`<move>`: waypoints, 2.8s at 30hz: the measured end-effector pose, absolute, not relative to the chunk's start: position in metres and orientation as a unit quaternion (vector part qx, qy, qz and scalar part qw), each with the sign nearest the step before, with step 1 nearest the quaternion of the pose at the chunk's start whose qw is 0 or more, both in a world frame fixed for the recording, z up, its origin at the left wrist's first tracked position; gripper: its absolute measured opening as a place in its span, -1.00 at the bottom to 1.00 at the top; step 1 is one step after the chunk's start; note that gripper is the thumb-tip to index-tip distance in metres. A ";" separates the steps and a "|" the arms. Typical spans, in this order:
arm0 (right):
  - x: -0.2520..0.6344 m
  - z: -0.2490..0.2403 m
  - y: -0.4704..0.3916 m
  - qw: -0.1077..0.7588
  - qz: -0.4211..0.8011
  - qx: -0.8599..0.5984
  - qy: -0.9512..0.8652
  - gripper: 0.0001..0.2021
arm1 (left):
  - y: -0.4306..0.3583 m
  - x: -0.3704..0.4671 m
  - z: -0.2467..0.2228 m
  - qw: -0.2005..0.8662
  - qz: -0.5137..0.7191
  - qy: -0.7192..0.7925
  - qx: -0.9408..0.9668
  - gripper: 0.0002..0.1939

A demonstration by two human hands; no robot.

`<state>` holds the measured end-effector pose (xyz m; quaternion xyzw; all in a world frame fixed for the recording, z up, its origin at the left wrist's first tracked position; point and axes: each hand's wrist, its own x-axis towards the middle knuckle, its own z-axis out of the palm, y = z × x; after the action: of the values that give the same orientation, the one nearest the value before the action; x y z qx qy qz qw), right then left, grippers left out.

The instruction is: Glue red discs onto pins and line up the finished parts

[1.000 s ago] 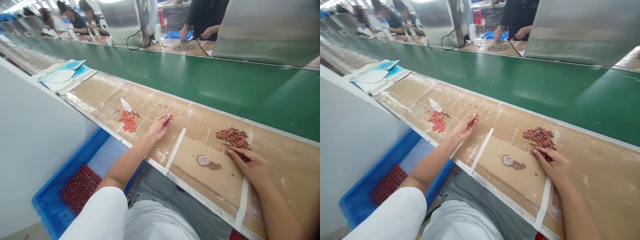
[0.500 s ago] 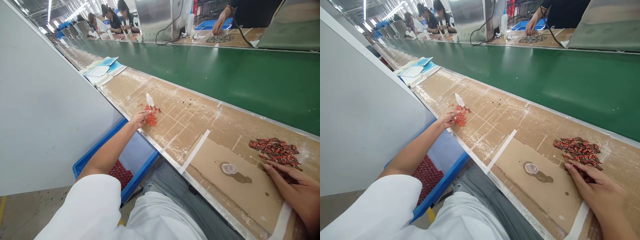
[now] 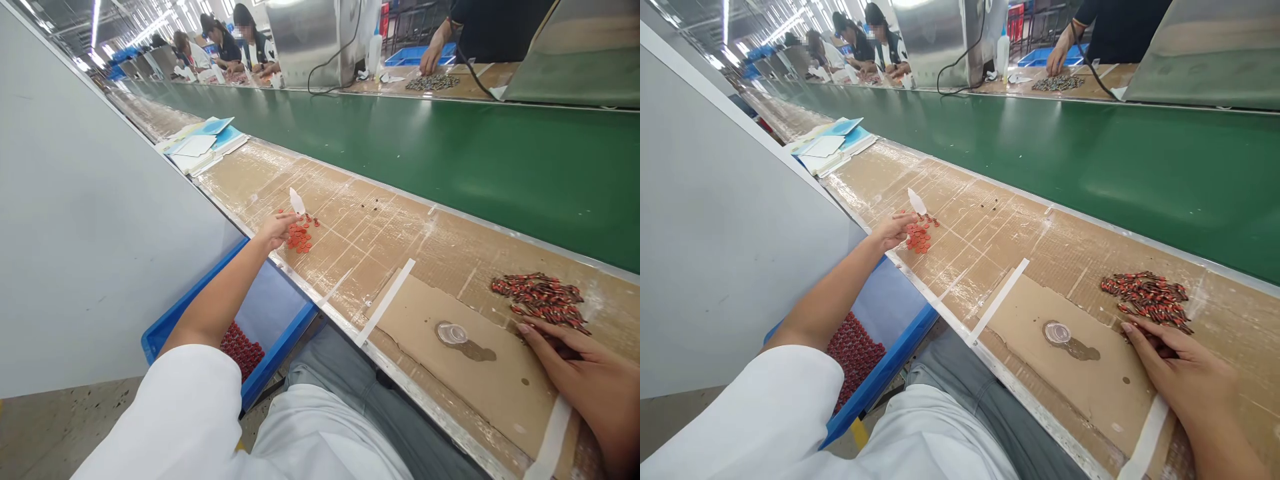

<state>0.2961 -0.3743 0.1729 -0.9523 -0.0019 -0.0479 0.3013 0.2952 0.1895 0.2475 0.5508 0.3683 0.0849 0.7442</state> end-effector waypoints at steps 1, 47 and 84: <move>0.297 0.172 -0.375 0.302 -0.047 -0.952 -0.006 -0.57 | 0.185 0.293 0.254 0.764 0.086 0.351 0.534 -0.88; 0.318 0.227 -0.298 0.418 -0.081 -0.890 -0.162 -0.65 | -0.096 0.362 0.207 0.960 -0.240 0.007 0.145 -0.52; 0.211 0.302 -0.190 0.646 0.092 -0.718 -0.244 -0.73 | -0.109 0.357 0.199 0.926 -0.187 0.141 0.298 -0.86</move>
<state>0.2113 -0.1899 0.3024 -0.7176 -0.2443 0.0920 0.6456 0.3575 -0.1090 0.1989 0.2978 0.1412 -0.1866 0.9255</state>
